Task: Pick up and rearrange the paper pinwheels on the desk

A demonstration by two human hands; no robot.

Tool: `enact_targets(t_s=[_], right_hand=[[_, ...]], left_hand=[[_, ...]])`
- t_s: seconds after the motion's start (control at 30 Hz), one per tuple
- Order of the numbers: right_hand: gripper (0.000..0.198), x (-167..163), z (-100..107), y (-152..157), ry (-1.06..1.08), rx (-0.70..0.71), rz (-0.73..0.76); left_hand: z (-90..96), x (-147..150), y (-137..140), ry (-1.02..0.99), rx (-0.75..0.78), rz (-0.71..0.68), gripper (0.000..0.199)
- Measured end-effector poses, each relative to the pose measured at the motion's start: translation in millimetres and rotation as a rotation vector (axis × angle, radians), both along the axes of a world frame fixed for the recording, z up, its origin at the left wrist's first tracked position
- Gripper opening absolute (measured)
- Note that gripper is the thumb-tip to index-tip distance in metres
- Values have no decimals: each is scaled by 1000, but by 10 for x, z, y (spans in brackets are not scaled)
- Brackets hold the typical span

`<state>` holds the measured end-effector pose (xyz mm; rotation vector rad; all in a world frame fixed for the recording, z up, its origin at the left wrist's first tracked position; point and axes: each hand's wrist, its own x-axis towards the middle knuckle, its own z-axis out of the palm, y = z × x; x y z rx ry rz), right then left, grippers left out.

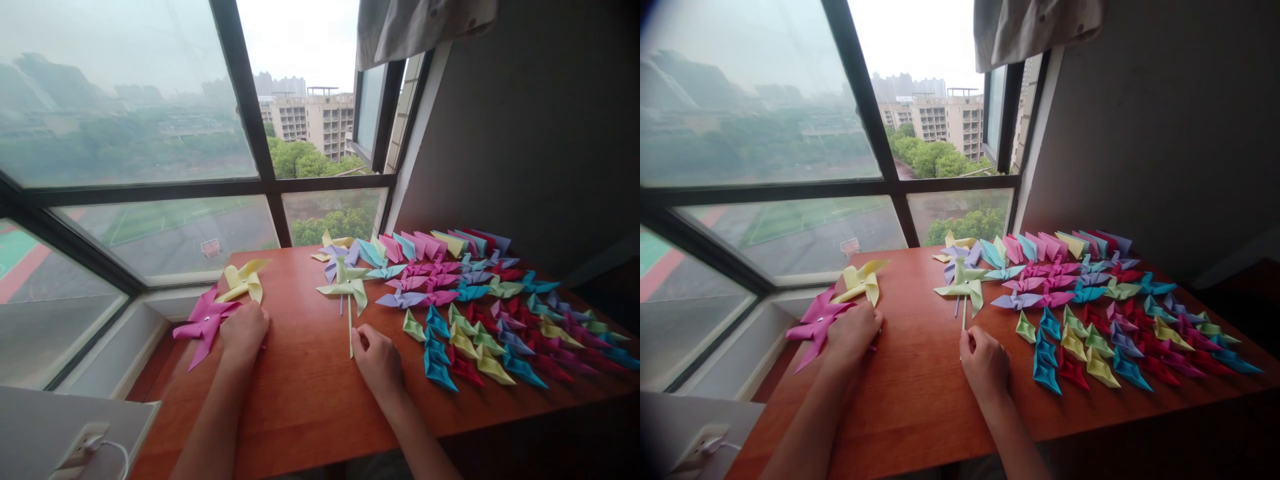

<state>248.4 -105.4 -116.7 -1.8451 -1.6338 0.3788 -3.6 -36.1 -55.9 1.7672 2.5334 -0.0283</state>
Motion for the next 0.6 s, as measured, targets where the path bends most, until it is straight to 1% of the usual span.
enact_targets(t_s=[0.1, 0.23, 0.33, 0.43, 0.6], right_hand=[[29, 0, -3, -4, -2, 1, -1], [29, -1, -3, -3, -2, -4, -5], [30, 0, -1, 0, 6, 0, -1], [31, 5, 3, 1, 15, 4, -1], [32, 17, 11, -3, 42, 15, 5]], left_hand=[[1, 31, 3, 13, 5, -19, 38], [0, -5, 18, 6, -6, 25, 38], [3, -41, 44, -19, -31, 40, 35], [15, -33, 91, -48, -41, 22, 31], [60, 10, 199, -132, -59, 9, 32]])
